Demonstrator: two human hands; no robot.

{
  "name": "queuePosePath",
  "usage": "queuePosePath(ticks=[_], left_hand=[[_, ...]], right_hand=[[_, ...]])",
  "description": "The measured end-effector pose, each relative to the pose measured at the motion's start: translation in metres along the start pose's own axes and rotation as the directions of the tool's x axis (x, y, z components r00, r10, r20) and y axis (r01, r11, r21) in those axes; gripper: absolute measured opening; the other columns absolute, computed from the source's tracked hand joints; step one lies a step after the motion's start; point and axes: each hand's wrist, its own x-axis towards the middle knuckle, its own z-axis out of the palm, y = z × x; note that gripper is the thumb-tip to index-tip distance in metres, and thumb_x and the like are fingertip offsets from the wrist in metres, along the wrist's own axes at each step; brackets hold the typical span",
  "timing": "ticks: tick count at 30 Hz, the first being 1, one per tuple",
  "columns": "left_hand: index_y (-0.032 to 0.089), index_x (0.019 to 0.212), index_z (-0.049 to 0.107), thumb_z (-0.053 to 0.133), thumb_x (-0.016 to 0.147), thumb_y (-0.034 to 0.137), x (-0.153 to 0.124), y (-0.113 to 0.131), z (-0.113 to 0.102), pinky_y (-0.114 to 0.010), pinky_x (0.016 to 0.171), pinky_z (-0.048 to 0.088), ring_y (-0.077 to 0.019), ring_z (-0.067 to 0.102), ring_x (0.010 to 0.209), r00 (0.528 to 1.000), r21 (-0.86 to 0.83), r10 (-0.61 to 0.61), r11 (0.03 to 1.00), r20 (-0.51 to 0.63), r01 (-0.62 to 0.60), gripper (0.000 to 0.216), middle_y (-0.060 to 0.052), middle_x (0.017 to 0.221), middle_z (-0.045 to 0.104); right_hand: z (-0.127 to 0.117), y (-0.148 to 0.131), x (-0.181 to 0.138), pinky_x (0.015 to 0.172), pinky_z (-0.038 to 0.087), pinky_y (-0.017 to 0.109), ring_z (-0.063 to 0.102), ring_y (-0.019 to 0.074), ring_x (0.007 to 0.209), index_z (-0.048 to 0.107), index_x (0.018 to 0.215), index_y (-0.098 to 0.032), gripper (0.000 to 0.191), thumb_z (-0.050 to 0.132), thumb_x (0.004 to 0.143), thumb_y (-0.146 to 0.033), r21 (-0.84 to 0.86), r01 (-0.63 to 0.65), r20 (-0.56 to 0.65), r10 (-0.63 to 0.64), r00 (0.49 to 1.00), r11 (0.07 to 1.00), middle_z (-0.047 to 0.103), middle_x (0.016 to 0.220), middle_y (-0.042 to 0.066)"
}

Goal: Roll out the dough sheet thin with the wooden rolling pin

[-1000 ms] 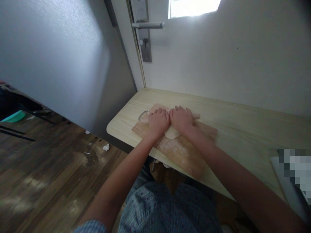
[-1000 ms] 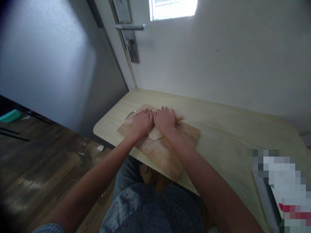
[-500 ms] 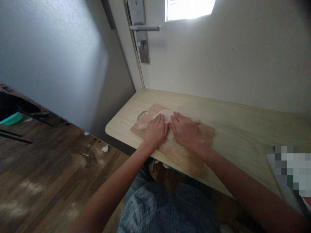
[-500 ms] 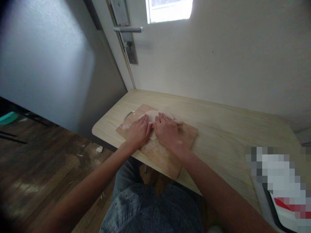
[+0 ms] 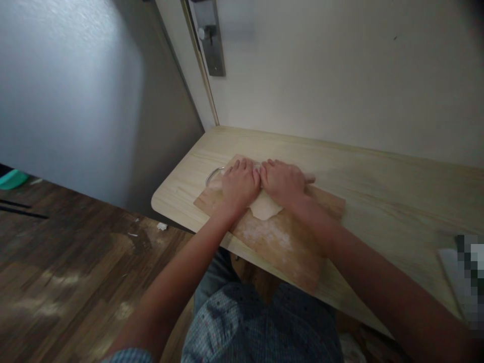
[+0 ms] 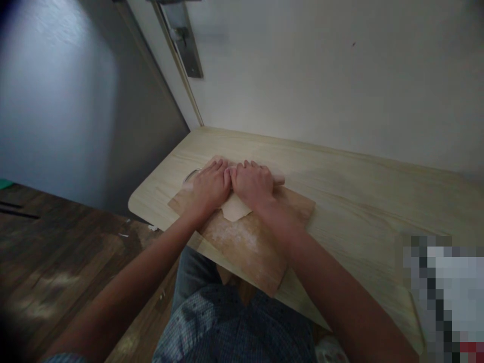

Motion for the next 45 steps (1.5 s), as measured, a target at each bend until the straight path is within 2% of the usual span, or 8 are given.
queuePosePath(ticks=[5, 16, 21, 23, 26, 31, 35, 45], left_hand=[[0.013, 0.109, 0.055, 0.025, 0.089, 0.025, 0.023, -0.006, 0.004, -0.035, 0.093, 0.04, -0.0225, 0.051, 0.113, 0.997, -0.035, -0.049, 0.998, 0.059, 0.051, 0.038, -0.011, 0.118, 0.059], [0.017, 0.102, 0.059, 0.028, 0.084, 0.031, 0.053, -0.015, 0.009, -0.035, 0.078, 0.046, -0.0237, 0.058, 0.096, 0.969, -0.049, -0.171, 0.982, 0.179, 0.183, 0.039, -0.01, 0.106, 0.063], [0.014, 0.102, 0.061, 0.03, 0.082, 0.031, 0.061, -0.019, 0.011, -0.037, 0.089, 0.041, -0.0276, 0.046, 0.115, 0.973, -0.032, -0.158, 0.986, 0.167, 0.165, 0.041, -0.014, 0.115, 0.058], [0.013, 0.104, 0.061, 0.032, 0.081, 0.034, 0.065, -0.02, 0.011, -0.038, 0.093, 0.038, -0.0288, 0.042, 0.12, 0.964, -0.025, -0.176, 0.982, 0.201, 0.185, 0.042, -0.014, 0.119, 0.056], [0.012, 0.105, 0.061, 0.033, 0.08, 0.036, 0.07, -0.022, 0.01, -0.038, 0.09, 0.04, -0.0295, 0.046, 0.116, 0.936, -0.047, -0.216, 0.97, 0.278, 0.238, 0.044, -0.016, 0.116, 0.058], [0.012, 0.102, 0.062, 0.034, 0.078, 0.034, 0.071, -0.022, 0.008, -0.036, 0.082, 0.044, -0.0274, 0.054, 0.106, 0.904, -0.066, -0.296, 0.941, 0.31, 0.331, 0.044, -0.016, 0.11, 0.062], [0.013, 0.1, 0.063, 0.034, 0.077, 0.035, 0.066, -0.021, 0.008, -0.037, 0.079, 0.045, -0.028, 0.056, 0.104, 0.912, -0.06, -0.318, 0.937, 0.258, 0.343, 0.043, -0.016, 0.109, 0.063], [0.016, 0.104, 0.062, 0.032, 0.08, 0.03, 0.05, -0.015, 0.005, -0.041, 0.081, 0.044, -0.0291, 0.053, 0.108, 0.927, -0.015, -0.298, 0.951, 0.227, 0.309, 0.041, -0.015, 0.113, 0.061]], right_hand=[[-0.002, 0.002, 0.022, 0.067, 0.044, 0.033, 0.062, 0.0233, 0.086, 0.063, 0.098, -0.015, 0.043, 0.022, 0.09, -0.027, -0.006, -0.063, 0.071, 0.064, 0.995, 0.998, 0.066, 0.098, 0.013], [-0.002, 0.007, 0.057, 0.073, 0.045, 0.038, 0.062, 0.0271, 0.09, 0.065, 0.102, -0.013, 0.04, 0.032, 0.085, -0.028, 0.053, -0.164, 0.181, 0.152, 0.972, 0.985, 0.066, 0.098, 0.016], [0.002, 0.011, 0.068, 0.081, 0.042, 0.041, 0.057, 0.0287, 0.101, 0.065, 0.103, -0.013, 0.039, 0.037, 0.081, -0.03, 0.095, -0.194, 0.258, 0.164, 0.952, 0.976, 0.064, 0.106, 0.016], [0.003, 0.012, 0.071, 0.086, 0.04, 0.044, 0.052, 0.0301, 0.108, 0.063, 0.106, -0.012, 0.041, 0.037, 0.08, -0.03, 0.103, -0.21, 0.279, 0.175, 0.944, 0.972, 0.061, 0.113, 0.017], [0.004, 0.013, 0.074, 0.089, 0.037, 0.046, 0.048, 0.0307, 0.113, 0.061, 0.11, -0.011, 0.043, 0.035, 0.083, -0.032, 0.109, -0.251, 0.308, 0.207, 0.929, 0.962, 0.058, 0.118, 0.018], [0.004, 0.011, 0.07, 0.087, 0.038, 0.044, 0.049, 0.0308, 0.111, 0.062, 0.108, -0.01, 0.046, 0.032, 0.085, -0.036, 0.113, -0.265, 0.251, 0.231, 0.94, 0.957, 0.059, 0.115, 0.018], [0.002, 0.008, 0.062, 0.086, 0.038, 0.043, 0.049, 0.0304, 0.109, 0.062, 0.107, -0.01, 0.045, 0.031, 0.084, -0.032, 0.117, -0.262, 0.201, 0.235, 0.951, 0.958, 0.059, 0.114, 0.018], [-0.006, 0.002, 0.043, 0.081, 0.04, 0.039, 0.053, 0.0284, 0.105, 0.062, 0.108, -0.012, 0.043, 0.032, 0.083, -0.03, 0.093, -0.261, 0.21, 0.237, 0.948, 0.961, 0.06, 0.114, 0.018]])
